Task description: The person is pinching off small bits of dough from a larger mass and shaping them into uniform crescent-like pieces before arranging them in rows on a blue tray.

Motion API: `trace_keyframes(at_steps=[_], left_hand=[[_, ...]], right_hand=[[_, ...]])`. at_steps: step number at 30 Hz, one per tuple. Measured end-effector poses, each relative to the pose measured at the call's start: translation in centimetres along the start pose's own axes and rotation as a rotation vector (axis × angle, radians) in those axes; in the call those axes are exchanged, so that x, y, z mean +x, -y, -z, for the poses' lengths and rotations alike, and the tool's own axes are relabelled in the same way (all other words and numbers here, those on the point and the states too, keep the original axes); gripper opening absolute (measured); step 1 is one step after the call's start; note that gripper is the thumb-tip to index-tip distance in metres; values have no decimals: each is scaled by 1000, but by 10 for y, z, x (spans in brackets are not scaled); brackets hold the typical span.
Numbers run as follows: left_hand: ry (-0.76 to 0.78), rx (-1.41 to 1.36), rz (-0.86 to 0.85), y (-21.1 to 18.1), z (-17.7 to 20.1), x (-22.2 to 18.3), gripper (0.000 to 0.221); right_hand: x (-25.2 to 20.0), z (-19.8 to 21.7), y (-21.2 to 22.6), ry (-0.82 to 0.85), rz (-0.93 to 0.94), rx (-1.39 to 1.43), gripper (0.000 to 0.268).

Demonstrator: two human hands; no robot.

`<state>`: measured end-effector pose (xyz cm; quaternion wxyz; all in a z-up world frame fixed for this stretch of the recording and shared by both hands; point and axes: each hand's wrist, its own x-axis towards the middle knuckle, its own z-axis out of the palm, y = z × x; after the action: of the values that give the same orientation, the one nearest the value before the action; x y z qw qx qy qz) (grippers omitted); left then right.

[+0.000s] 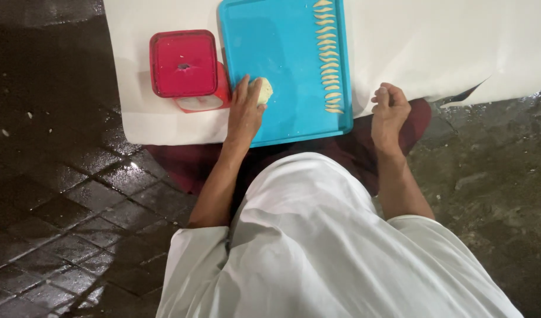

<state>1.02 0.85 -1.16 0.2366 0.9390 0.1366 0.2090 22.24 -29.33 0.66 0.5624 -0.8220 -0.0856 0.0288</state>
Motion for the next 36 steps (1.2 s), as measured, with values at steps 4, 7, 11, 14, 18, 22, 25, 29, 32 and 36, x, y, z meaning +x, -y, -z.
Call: trace_keyframes(at_steps=[4,7,11,14,18,22,25,29,32,36], left_hand=[[74,38,82,18,-26,-10,79],[36,18,98,27,-38,-14,82],[28,-90,138,39,-47,-18,80],[39,-133,169,41,-48,-18,80],[45,-175,217,36,-41,-14,79],[72,-193,247,36,-42,-12,79],[82,-186,273,38,-44,-14,78],[101,-140,291,33,-42,-13,73],[103,-81,277,35,-48,-14,73],[115,-87,270,36,-46,-14,72]], right_hand=[[-5,-18,5,62,-27,36,11],[-24,-52,-7,244,62,18,9],[-42,-104,6,547,397,-126,11],[-40,-143,13,634,570,-144,26],[-32,-175,36,672,646,-75,39],[-23,-198,24,694,730,-133,36],[-21,-202,21,676,751,-144,30],[-19,-213,5,581,806,-195,20],[-16,-216,4,594,757,-124,17],[-16,-205,12,639,753,-66,14]])
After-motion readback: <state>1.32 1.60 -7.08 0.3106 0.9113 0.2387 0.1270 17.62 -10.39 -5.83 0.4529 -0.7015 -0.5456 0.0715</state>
